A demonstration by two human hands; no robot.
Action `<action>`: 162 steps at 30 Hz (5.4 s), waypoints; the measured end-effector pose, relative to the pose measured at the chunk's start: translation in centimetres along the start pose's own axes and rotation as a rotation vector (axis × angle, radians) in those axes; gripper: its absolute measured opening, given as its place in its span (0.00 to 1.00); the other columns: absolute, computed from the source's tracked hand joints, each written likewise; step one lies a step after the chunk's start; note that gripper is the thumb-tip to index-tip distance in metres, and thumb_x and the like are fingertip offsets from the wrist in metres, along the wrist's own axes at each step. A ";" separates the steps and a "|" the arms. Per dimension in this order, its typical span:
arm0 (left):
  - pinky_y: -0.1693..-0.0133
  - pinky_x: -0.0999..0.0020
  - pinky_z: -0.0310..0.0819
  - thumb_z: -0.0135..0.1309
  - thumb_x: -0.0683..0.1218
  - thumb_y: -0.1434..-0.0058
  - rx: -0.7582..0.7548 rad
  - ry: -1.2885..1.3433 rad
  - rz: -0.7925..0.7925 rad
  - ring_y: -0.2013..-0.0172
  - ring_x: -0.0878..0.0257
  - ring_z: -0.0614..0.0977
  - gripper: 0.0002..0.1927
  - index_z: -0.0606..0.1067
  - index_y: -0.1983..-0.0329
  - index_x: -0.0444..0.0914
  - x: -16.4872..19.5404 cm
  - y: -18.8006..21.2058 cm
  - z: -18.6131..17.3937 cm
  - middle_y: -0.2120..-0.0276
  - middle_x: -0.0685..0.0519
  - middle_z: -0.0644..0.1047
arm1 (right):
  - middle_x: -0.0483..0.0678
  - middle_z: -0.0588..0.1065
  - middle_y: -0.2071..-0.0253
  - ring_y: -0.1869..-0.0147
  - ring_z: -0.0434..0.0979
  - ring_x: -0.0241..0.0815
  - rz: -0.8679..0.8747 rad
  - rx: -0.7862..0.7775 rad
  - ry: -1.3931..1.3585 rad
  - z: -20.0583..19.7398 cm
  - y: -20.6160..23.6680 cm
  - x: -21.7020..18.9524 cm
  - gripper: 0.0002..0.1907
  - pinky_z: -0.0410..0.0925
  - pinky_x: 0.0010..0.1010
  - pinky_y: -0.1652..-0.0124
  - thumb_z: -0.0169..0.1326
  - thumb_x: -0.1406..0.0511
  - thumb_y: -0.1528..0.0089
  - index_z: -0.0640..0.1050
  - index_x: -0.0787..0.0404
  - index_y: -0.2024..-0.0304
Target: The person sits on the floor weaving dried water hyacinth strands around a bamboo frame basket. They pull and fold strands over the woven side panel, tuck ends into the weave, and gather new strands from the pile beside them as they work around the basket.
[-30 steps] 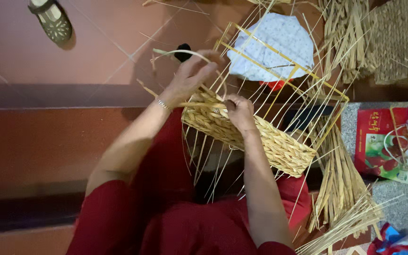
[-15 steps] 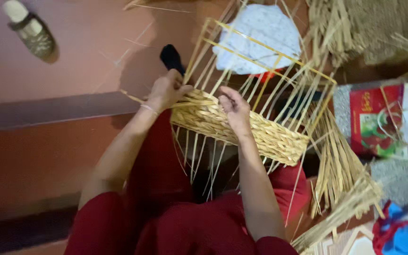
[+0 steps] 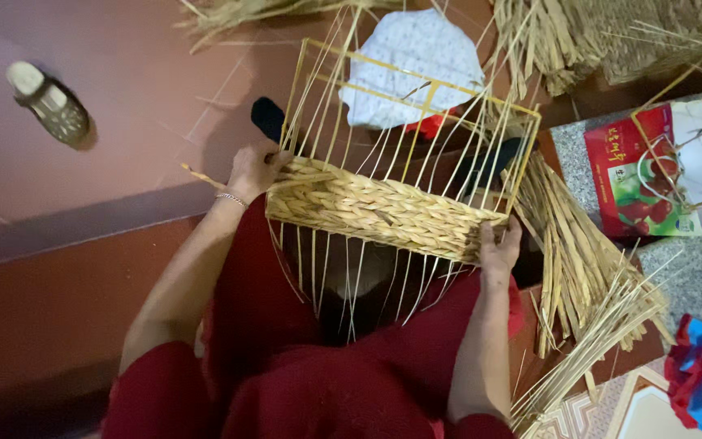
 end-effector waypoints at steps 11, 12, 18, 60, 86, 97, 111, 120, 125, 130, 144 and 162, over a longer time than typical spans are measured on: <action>0.64 0.56 0.79 0.61 0.51 0.36 0.008 0.043 0.107 0.66 0.50 0.85 0.11 0.80 0.63 0.38 3.8 0.8 -4.4 0.68 0.42 0.81 | 0.44 0.76 0.52 0.49 0.75 0.35 0.114 0.219 -0.684 0.7 -0.7 3.6 0.15 0.70 0.26 0.47 0.58 0.74 0.34 0.77 0.62 0.45; 0.64 0.54 0.78 0.63 0.51 0.37 0.023 -0.047 0.116 0.67 0.47 0.83 0.12 0.80 0.62 0.37 3.7 0.3 -4.5 0.68 0.40 0.80 | 0.44 0.76 0.53 0.50 0.75 0.35 0.117 0.229 -0.689 0.9 -0.8 3.5 0.14 0.70 0.26 0.48 0.59 0.74 0.34 0.77 0.62 0.46; 0.63 0.63 0.83 0.58 0.45 0.37 -0.198 -0.197 0.293 0.70 0.57 0.84 0.08 0.80 0.68 0.34 2.1 -3.1 -4.2 0.70 0.46 0.81 | 0.44 0.77 0.56 0.53 0.77 0.35 0.043 0.222 -0.695 1.5 -1.4 3.2 0.11 0.72 0.25 0.49 0.58 0.76 0.36 0.76 0.61 0.52; 0.59 0.62 0.85 0.49 0.44 0.31 -0.344 0.181 -0.343 0.67 0.61 0.84 0.13 0.79 0.47 0.45 0.8 1.3 -2.5 0.62 0.50 0.84 | 0.52 0.74 0.55 0.51 0.74 0.43 -0.103 0.168 -0.702 4.0 -9.9 0.0 0.06 0.75 0.32 0.50 0.56 0.68 0.32 0.76 0.66 0.58; 0.50 0.53 0.72 0.61 0.46 0.45 0.071 -0.695 0.429 0.48 0.56 0.77 0.18 0.76 0.50 0.48 8.9 1.3 -5.7 0.52 0.50 0.77 | 0.53 0.75 0.57 0.56 0.75 0.43 -0.288 -1.065 0.436 24.6 3.9 -23.3 0.14 0.74 0.40 0.53 0.50 0.63 0.31 0.77 0.53 0.44; 0.54 0.51 0.77 0.58 0.50 0.38 -0.058 -0.253 0.309 0.55 0.47 0.82 0.11 0.78 0.60 0.38 6.8 0.9 -1.6 0.61 0.45 0.81 | 0.51 0.77 0.63 0.66 0.78 0.46 -0.038 -0.931 0.077 25.9 3.0 -20.8 0.09 0.73 0.41 0.68 0.48 0.63 0.33 0.70 0.63 0.58; 0.64 0.54 0.81 0.54 0.46 0.39 0.308 0.361 0.013 0.67 0.46 0.85 0.11 0.79 0.58 0.34 6.5 -3.1 -0.2 0.68 0.40 0.82 | 0.54 0.76 0.63 0.65 0.78 0.48 -0.008 -0.843 0.218 25.8 3.4 -20.9 0.10 0.72 0.46 0.64 0.48 0.63 0.31 0.70 0.60 0.50; 0.69 0.63 0.87 0.42 0.49 0.31 -0.050 1.126 -0.322 0.71 0.58 0.86 0.18 0.72 0.44 0.37 7.5 2.1 -3.2 0.63 0.51 0.82 | 0.52 0.79 0.60 0.57 0.79 0.47 -0.586 -0.650 0.155 27.5 3.7 -22.1 0.07 0.72 0.38 0.55 0.57 0.66 0.38 0.80 0.61 0.58; 0.58 0.67 0.87 0.51 0.52 0.28 -0.042 0.748 0.021 0.60 0.57 0.88 0.17 0.74 0.45 0.35 7.6 0.9 -5.2 0.56 0.42 0.83 | 0.48 0.80 0.62 0.58 0.81 0.43 -0.183 -0.838 0.255 27.5 3.5 -21.7 0.08 0.75 0.37 0.56 0.58 0.62 0.37 0.81 0.57 0.58; 0.46 0.45 0.72 0.64 0.56 0.51 0.174 -0.330 0.452 0.45 0.46 0.78 0.31 0.73 0.46 0.38 7.1 -0.5 -6.3 0.47 0.44 0.74 | 0.49 0.78 0.61 0.57 0.79 0.40 -0.314 -0.942 0.235 27.4 2.8 -20.6 0.07 0.73 0.39 0.52 0.60 0.64 0.39 0.82 0.55 0.58; 0.53 0.55 0.77 0.62 0.55 0.37 -0.428 -0.182 -0.076 0.56 0.52 0.82 0.14 0.79 0.55 0.42 5.1 0.3 -4.3 0.56 0.45 0.80 | 0.46 0.80 0.74 0.72 0.80 0.37 -0.429 -0.575 0.157 29.2 3.7 -19.6 0.09 0.71 0.31 0.68 0.61 0.60 0.38 0.82 0.58 0.68; 0.39 0.47 0.62 0.55 0.48 0.34 -0.253 -0.682 0.266 0.41 0.55 0.69 0.10 0.80 0.52 0.46 3.8 3.7 -5.3 0.49 0.52 0.74 | 0.49 0.79 0.56 0.57 0.77 0.36 -0.658 -0.871 0.323 30.5 3.6 -18.7 0.10 0.70 0.26 0.58 0.47 0.66 0.27 0.77 0.57 0.46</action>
Point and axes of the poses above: each hand's wrist, its own y-axis away from the middle knuckle, its own z-axis out of the palm, x = y × z, the point moved 2 cm from there along -y, towards the middle knuckle
